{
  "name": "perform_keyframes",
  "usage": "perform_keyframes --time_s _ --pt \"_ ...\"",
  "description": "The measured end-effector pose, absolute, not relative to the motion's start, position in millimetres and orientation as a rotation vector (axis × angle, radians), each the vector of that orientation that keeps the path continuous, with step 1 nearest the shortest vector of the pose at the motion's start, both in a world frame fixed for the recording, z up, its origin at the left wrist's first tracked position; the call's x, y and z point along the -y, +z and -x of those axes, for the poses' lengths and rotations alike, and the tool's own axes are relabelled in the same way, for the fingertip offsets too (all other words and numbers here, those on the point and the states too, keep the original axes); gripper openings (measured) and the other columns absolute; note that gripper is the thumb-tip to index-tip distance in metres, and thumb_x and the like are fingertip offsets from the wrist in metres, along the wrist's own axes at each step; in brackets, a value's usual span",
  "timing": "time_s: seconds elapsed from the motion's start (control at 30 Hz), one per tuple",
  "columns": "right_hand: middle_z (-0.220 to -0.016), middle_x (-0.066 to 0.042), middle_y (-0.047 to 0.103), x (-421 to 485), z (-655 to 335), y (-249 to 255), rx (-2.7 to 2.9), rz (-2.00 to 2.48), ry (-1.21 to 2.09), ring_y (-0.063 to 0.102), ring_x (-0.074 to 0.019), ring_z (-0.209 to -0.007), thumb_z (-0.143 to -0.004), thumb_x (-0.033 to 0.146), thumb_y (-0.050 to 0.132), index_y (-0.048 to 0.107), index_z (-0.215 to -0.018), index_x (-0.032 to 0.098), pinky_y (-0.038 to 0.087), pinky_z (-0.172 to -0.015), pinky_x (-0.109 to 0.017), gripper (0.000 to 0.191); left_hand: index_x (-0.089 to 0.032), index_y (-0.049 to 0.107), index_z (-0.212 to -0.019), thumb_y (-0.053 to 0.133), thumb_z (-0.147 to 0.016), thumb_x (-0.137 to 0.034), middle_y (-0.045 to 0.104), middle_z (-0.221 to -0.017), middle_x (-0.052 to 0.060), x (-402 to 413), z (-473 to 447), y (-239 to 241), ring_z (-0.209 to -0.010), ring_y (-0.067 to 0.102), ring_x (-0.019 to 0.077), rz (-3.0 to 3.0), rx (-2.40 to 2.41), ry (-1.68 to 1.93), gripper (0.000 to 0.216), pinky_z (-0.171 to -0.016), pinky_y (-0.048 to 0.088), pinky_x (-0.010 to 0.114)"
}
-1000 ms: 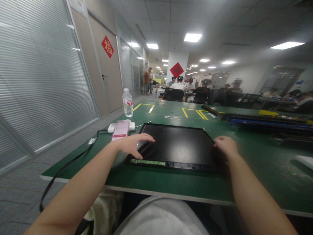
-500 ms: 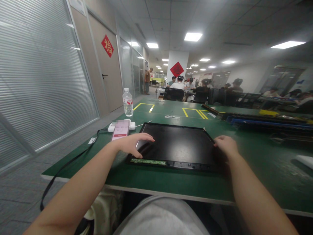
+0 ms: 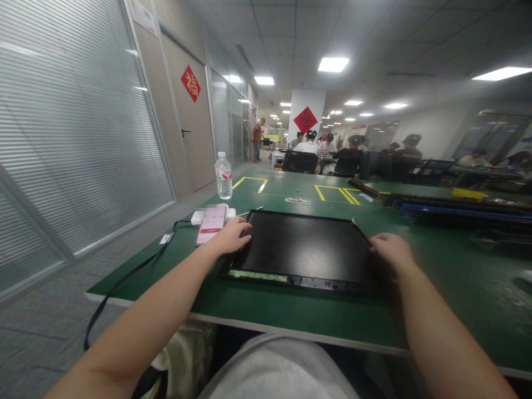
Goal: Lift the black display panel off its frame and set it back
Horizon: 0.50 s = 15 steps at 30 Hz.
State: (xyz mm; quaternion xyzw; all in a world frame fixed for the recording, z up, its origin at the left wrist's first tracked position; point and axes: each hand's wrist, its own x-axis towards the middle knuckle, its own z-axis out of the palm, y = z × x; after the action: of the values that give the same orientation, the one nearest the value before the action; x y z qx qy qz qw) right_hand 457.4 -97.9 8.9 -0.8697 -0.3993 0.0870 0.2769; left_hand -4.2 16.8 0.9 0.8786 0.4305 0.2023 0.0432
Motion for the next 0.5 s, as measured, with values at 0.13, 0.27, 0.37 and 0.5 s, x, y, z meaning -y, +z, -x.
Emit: perform_keyframes --time_s 0.13,0.27,0.37,0.5 --pt "-0.092 -0.009 0.075 99 -462 7 1.041 2.355 0.127 0.068 -0.0271 -0.085 -0.072 0.030 0.058 0.075 -0.088 0.023 0.048 -0.066 -0.032 0.025 -0.015 0.069 -0.115 0.052 -0.084 -0.032 0.062 -0.121 0.016 -23 2 -7 -0.116 0.057 0.0318 -2.642 -1.456 0.656 0.039 -0.107 0.042 0.044" --pt "-0.085 -0.007 0.074 95 -474 -5 1.118 2.337 0.148 0.068 -0.0243 -0.078 -0.069 0.031 0.064 0.078 -0.083 0.026 0.050 -0.065 -0.029 0.021 -0.015 0.071 -0.112 0.048 -0.086 -0.027 0.066 -0.117 0.014 -27 0 -11 -0.114 0.060 0.0300 -2.616 -1.524 0.583 0.037 -0.105 0.043 0.041" --pt "-0.083 -0.005 0.074 90 -479 -11 1.204 2.324 0.230 0.069 -0.0231 -0.078 -0.068 0.029 0.065 0.078 -0.081 0.026 0.052 -0.067 -0.029 0.018 -0.016 0.073 -0.107 0.045 -0.087 -0.025 0.069 -0.112 0.014 -31 -2 -13 -0.112 0.060 0.0294 -2.652 -1.522 0.527 0.036 -0.104 0.043 0.041" --pt "-0.089 -0.006 0.075 87 -478 -11 1.264 2.333 0.285 0.069 -0.0236 -0.082 -0.068 0.024 0.066 0.078 -0.078 0.025 0.052 -0.071 -0.030 0.016 -0.017 0.073 -0.110 0.047 -0.083 -0.021 0.071 -0.108 0.013 -35 -2 -16 -0.110 0.061 0.0296 -2.678 -1.512 0.517 0.038 -0.103 0.043 0.043"
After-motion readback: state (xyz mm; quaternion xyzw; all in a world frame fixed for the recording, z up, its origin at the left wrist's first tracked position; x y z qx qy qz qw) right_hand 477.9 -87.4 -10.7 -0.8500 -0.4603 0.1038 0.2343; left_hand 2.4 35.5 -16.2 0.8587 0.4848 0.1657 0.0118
